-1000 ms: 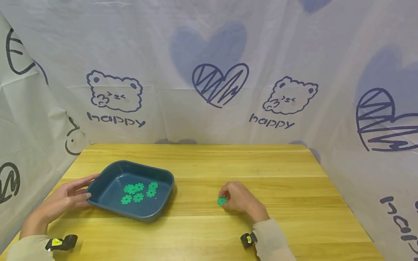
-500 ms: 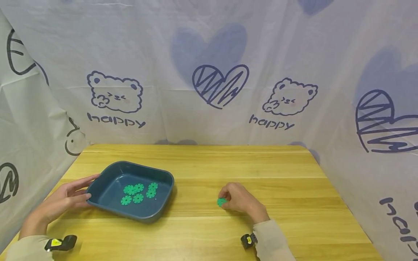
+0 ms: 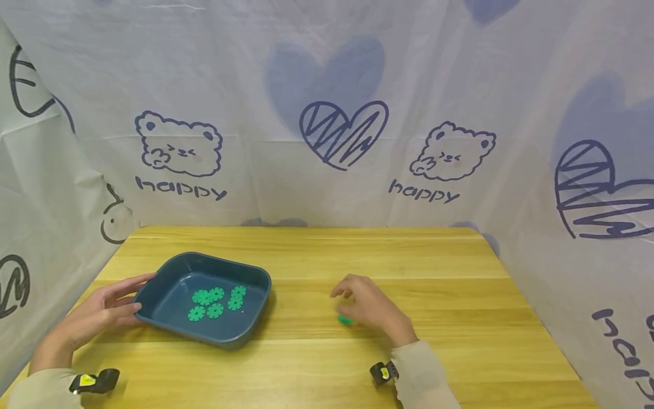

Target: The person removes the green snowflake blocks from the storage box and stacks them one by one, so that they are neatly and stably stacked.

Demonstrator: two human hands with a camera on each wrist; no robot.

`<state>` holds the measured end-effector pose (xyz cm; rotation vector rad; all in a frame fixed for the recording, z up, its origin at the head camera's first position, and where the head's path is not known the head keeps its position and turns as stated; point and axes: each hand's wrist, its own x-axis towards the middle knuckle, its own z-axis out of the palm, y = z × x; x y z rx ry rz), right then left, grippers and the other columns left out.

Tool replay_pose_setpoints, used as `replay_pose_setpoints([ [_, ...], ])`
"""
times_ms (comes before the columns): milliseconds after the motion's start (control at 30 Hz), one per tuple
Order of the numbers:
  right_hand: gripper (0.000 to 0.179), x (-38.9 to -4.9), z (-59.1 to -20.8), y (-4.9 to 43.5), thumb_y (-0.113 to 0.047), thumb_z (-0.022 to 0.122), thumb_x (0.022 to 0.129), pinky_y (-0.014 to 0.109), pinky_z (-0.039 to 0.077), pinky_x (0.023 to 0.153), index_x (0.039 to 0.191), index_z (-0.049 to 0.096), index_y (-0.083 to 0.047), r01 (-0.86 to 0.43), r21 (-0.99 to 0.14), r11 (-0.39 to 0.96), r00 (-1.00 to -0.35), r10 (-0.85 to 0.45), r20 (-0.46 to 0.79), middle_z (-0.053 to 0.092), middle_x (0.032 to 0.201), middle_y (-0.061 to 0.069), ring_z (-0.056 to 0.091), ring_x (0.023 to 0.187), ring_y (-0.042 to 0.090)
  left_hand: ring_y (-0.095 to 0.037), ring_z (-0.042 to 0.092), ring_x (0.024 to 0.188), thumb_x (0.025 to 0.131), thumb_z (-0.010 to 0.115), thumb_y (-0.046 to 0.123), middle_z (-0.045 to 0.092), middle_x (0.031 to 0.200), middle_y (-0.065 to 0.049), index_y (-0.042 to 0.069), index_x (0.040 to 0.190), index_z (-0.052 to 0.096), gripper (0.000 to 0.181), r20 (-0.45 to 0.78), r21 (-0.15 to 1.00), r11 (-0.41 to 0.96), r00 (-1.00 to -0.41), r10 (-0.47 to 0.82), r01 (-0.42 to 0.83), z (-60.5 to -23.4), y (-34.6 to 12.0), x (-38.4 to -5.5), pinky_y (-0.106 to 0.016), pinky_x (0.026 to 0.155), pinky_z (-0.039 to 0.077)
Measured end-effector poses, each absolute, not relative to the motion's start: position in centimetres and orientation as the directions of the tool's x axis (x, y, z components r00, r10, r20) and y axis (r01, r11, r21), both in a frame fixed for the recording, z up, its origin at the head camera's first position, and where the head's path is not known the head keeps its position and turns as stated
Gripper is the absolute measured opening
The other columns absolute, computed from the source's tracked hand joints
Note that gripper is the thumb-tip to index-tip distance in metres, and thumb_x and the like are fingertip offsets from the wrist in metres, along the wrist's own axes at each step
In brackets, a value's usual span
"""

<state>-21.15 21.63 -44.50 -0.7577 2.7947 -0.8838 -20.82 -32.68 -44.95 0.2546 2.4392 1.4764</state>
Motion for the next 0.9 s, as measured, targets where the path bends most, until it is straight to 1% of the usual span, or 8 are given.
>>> replay_pose_setpoints([
  [100,0.023,-21.1,-43.5,20.5,-0.009,0.074,0.094,0.045,0.061,0.086,0.117,0.075,-0.006,-0.458,-0.588,0.667,-0.849,-0.524,0.067,0.072,0.114,0.009,0.066,0.102,0.027,0.015,0.057,0.109,0.103,0.063,0.021,0.028,0.163,-0.031,0.006,0.162,0.031,0.069,-0.14,0.888,0.46,-0.946,0.294,0.012,-45.1,-32.5,-20.8,-0.025,0.088,0.061],
  [300,0.02,-21.6,-41.8,17.1,-0.008,0.075,0.094,0.042,0.063,0.085,0.114,0.076,-0.006,-0.535,-0.603,0.592,-0.797,-0.59,0.129,0.074,0.111,0.011,0.068,0.096,0.026,0.019,0.054,0.111,0.104,0.06,0.016,0.029,0.163,-0.03,0.004,0.162,0.029,0.066,-0.106,0.897,0.44,-0.941,0.32,0.049,-45.6,-32.7,-20.8,-0.025,0.086,0.062],
  [467,0.019,-22.3,-41.1,13.7,-0.009,0.076,0.093,0.036,0.064,0.082,0.112,0.076,-0.007,-0.571,-0.613,0.547,-0.763,-0.628,0.15,0.075,0.108,0.009,0.069,0.095,0.024,0.017,0.056,0.114,0.106,0.058,0.013,0.036,0.16,-0.014,0.005,0.162,0.03,0.063,-0.056,0.904,0.417,-0.938,0.343,0.098,-46.1,-33.1,-20.8,-0.026,0.084,0.063],
  [567,0.018,-22.8,-40.9,11.7,-0.008,0.076,0.092,0.034,0.064,0.081,0.11,0.076,-0.004,-0.582,-0.627,0.518,-0.744,-0.65,0.153,0.075,0.108,0.012,0.07,0.095,0.027,0.016,0.057,0.114,0.106,0.057,0.012,0.038,0.158,-0.004,0.005,0.162,0.03,0.063,-0.042,0.911,0.398,-0.935,0.351,0.108,-46.2,-33.1,-20.9,-0.027,0.083,0.064],
  [733,0.019,-23.6,-41.0,8.8,-0.007,0.077,0.092,0.037,0.063,0.084,0.11,0.077,-0.003,-0.577,-0.651,0.494,-0.73,-0.67,0.138,0.075,0.109,0.016,0.07,0.099,0.032,0.013,0.06,0.114,0.105,0.056,0.008,0.042,0.14,0.034,0.002,0.161,0.031,0.062,-0.018,0.933,0.339,-0.923,0.385,0.123,-46.3,-33.2,-21.0,-0.028,0.083,0.064],
  [767,0.019,-23.8,-41.0,8.2,-0.007,0.077,0.092,0.036,0.063,0.085,0.11,0.077,-0.003,-0.579,-0.649,0.494,-0.726,-0.674,0.134,0.075,0.109,0.015,0.07,0.1,0.032,0.012,0.061,0.114,0.105,0.056,0.007,0.042,0.137,0.038,0.002,0.161,0.031,0.061,-0.012,0.937,0.326,-0.918,0.396,0.128,-46.2,-33.2,-21.0,-0.028,0.083,0.064],
  [800,0.019,-23.8,-41.0,7.7,-0.007,0.076,0.092,0.038,0.063,0.087,0.111,0.077,-0.003,-0.58,-0.647,0.495,-0.724,-0.678,0.13,0.075,0.11,0.015,0.07,0.101,0.032,0.011,0.061,0.114,0.105,0.055,0.005,0.042,0.135,0.041,0.002,0.16,0.031,0.06,-0.007,0.939,0.316,-0.914,0.406,0.134,-46.2,-33.3,-21.0,-0.028,0.082,0.064],
  [900,0.02,-24.2,-41.2,6.4,-0.008,0.077,0.092,0.033,0.062,0.088,0.112,0.077,-0.003,-0.597,-0.62,0.51,-0.713,-0.692,0.117,0.076,0.111,0.013,0.071,0.102,0.03,0.01,0.062,0.114,0.105,0.055,0.003,0.044,0.133,0.042,0.001,0.16,0.032,0.06,-0.001,0.945,0.296,-0.904,0.428,0.138,-46.2,-33.4,-21.1,-0.028,0.083,0.064],
])
